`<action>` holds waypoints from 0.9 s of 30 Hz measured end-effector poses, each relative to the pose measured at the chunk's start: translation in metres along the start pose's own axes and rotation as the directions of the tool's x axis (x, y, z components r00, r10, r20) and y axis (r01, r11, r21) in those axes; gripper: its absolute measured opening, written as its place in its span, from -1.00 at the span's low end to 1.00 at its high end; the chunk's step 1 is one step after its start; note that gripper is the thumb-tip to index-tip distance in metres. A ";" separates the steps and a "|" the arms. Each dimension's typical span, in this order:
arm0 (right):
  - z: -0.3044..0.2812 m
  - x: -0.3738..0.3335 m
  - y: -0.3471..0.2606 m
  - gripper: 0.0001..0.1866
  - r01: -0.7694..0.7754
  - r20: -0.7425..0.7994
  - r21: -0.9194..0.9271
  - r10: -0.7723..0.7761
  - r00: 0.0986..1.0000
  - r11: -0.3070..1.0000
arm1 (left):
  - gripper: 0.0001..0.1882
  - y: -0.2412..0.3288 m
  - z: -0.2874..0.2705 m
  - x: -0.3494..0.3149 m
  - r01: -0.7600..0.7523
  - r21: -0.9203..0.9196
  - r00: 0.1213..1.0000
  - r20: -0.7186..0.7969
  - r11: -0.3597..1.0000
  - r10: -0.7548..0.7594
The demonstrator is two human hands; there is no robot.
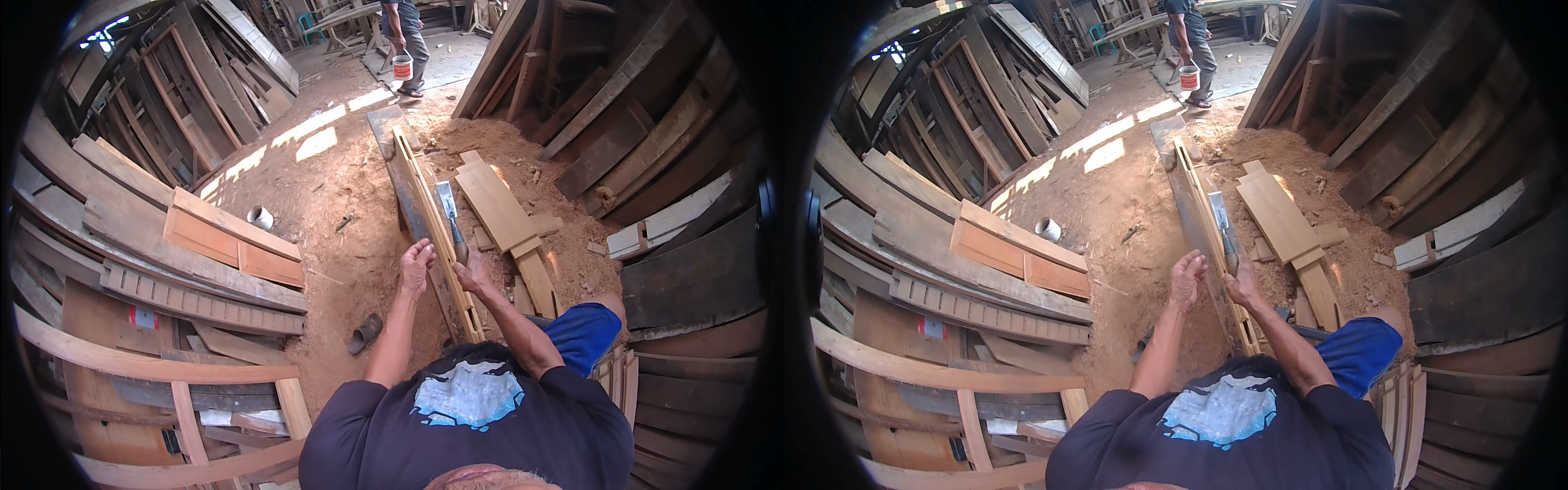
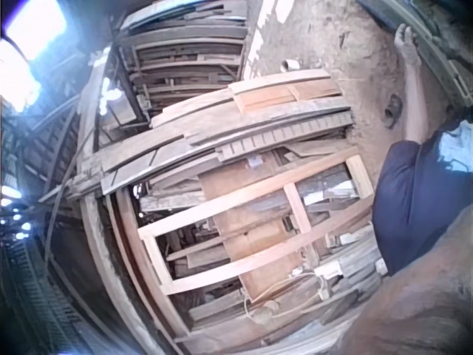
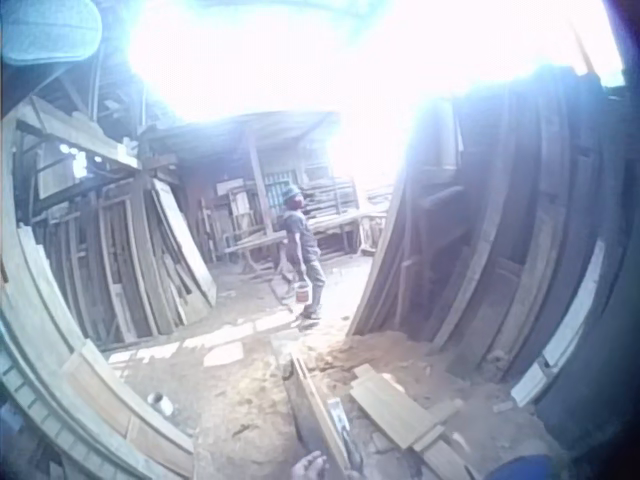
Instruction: The person sits on the floor and uses a chisel and mallet to carve a groove into a long wooden plank. Another person briefly approaches to inspect the work and then leaves.
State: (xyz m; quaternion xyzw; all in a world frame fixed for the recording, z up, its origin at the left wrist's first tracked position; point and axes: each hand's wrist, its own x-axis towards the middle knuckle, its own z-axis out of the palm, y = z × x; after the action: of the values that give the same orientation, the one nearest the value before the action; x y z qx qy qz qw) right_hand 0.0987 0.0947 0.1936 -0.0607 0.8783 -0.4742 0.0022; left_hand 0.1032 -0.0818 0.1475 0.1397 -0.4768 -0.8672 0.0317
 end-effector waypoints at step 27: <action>0.004 -0.096 0.040 -0.79 -0.460 0.601 0.266 0.228 0.766 0.847 | -0.59 -0.084 -0.079 -0.042 0.334 -0.253 0.926 -0.094 0.908 -0.367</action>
State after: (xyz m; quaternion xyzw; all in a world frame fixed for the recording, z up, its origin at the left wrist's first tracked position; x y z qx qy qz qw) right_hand 0.1905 0.1238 0.1529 -0.0261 0.7201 -0.5959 0.3545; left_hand 0.1717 -0.0931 0.0459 0.2789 -0.3357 -0.8966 -0.0753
